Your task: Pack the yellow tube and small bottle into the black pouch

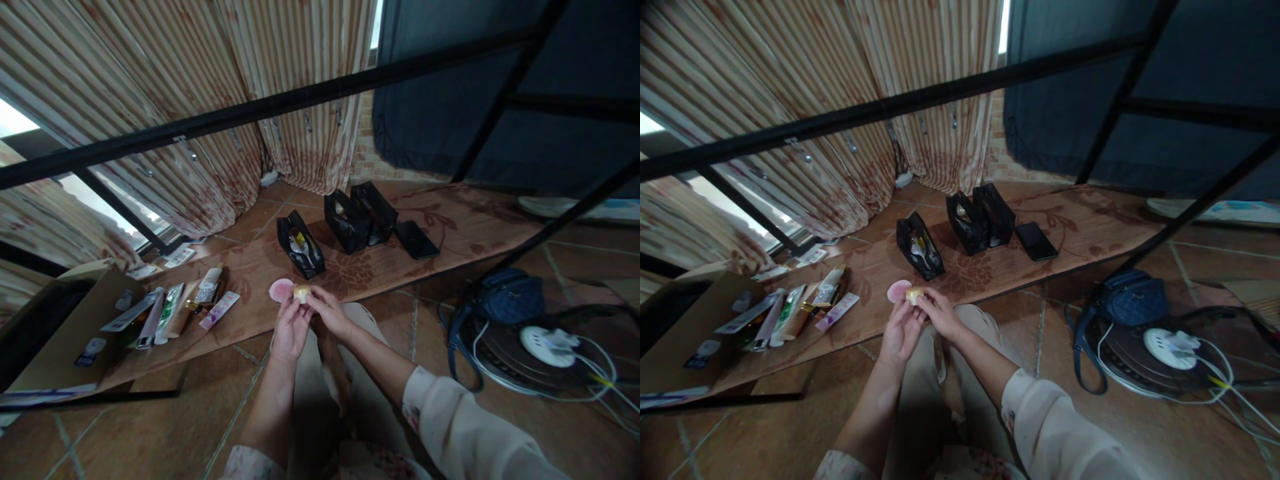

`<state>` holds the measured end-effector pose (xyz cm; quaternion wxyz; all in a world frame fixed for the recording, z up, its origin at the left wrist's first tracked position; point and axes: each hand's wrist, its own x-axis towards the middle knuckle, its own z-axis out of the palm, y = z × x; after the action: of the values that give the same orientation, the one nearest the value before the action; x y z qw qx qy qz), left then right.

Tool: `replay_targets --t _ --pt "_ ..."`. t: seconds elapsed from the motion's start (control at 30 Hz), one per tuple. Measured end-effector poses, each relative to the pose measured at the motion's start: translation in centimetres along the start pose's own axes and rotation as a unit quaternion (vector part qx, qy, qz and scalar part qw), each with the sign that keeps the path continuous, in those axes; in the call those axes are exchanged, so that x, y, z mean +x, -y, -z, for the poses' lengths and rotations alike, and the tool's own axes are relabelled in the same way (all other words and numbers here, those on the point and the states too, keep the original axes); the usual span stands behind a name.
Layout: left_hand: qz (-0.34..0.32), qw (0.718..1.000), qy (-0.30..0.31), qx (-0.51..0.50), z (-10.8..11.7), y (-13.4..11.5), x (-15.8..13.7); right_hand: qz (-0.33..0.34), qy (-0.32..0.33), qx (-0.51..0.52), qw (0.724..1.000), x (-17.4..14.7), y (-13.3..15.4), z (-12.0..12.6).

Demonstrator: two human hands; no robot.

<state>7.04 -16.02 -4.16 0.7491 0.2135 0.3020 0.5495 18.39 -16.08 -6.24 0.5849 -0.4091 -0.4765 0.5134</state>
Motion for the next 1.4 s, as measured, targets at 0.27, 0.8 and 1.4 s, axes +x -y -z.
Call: replay_targets --t 0.27,0.8,1.4 --pt "0.004 1.000 0.009 -0.010 0.15 -0.06 -0.01 0.003 -0.025 0.025 0.999 0.06 -0.05 -0.21" --pt "-0.011 1.000 0.008 0.021 -0.14 0.26 -0.04 0.000 -0.045 0.036 0.998 0.10 0.05 -0.30" --pt "-0.028 0.999 0.014 0.023 -0.12 0.34 -0.09 0.004 -0.030 0.018 0.999 0.14 -0.29 -0.22"
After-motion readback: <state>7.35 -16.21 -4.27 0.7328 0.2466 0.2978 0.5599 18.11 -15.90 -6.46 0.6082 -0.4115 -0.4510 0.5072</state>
